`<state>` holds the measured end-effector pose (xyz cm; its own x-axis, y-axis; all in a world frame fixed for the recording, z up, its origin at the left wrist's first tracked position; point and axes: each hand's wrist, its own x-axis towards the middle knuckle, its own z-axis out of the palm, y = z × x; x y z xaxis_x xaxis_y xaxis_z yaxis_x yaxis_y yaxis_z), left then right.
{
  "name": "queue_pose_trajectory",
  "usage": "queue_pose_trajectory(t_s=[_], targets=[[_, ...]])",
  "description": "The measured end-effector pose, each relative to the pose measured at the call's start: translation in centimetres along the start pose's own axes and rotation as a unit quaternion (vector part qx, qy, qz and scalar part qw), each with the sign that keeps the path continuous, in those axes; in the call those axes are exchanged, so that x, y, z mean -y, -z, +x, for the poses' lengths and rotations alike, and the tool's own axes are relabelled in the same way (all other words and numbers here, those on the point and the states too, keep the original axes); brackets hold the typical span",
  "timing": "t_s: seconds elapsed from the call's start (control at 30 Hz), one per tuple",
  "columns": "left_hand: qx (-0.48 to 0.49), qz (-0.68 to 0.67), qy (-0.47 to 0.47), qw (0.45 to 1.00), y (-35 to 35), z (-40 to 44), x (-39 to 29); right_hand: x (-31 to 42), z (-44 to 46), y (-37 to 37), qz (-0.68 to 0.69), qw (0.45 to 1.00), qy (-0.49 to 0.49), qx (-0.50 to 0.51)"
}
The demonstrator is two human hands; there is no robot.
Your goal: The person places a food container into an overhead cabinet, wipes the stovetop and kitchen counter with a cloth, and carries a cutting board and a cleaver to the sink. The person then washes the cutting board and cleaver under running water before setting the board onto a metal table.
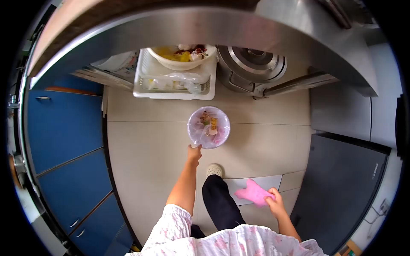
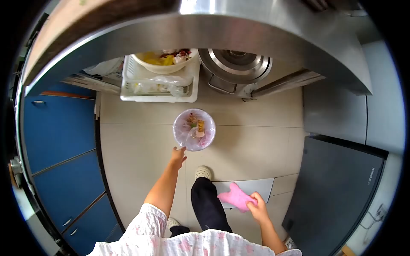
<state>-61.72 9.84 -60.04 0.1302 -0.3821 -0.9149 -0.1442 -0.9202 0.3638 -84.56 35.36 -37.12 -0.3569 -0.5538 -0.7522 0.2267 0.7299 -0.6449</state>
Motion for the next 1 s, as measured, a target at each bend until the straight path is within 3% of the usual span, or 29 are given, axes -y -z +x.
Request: queue_pose_trajectory(t_s=[0.1,0.17,0.33,0.37,0.47,0.7,0.77,0.9,1.0], targets=[[-0.045,-0.001,0.004,0.999,-1.4,3.9,2.1,-0.7,0.8,0.5,0.09,0.994,-0.051,-0.023],[0.049,-0.048,-0.019,0.997,-1.1,4.2,2.8,0.6,0.3,0.1,0.141,0.987,-0.074,-0.025],[0.013,-0.137,-0.057,0.989,1.5,0.9,7.4,4.5,-1.1,-2.8,0.164,0.98,-0.074,0.081],[0.034,-0.159,-0.07,0.984,1.9,1.0,8.0,3.3,0.0,-3.6,0.146,0.983,-0.034,0.102],[0.039,-0.253,-0.06,0.965,8.6,-7.7,11.7,4.0,-2.4,-6.8,0.144,0.973,-0.039,0.174],[-0.01,-0.342,-0.017,0.94,30.5,-22.0,30.1,0.0,-14.4,-22.0,0.051,0.936,-0.007,0.348],[-0.051,-0.397,-0.026,0.916,35.4,-25.3,37.4,-1.7,-20.0,-26.8,0.03,0.918,0.014,0.394],[-0.131,-0.474,-0.018,0.871,44.3,-35.6,46.9,-5.1,-30.1,-37.5,0.004,0.892,-0.033,0.451],[-0.217,-0.567,-0.033,0.794,47.3,-43.0,53.1,-7.2,-35.9,-43.1,-0.01,0.847,-0.097,0.523]])
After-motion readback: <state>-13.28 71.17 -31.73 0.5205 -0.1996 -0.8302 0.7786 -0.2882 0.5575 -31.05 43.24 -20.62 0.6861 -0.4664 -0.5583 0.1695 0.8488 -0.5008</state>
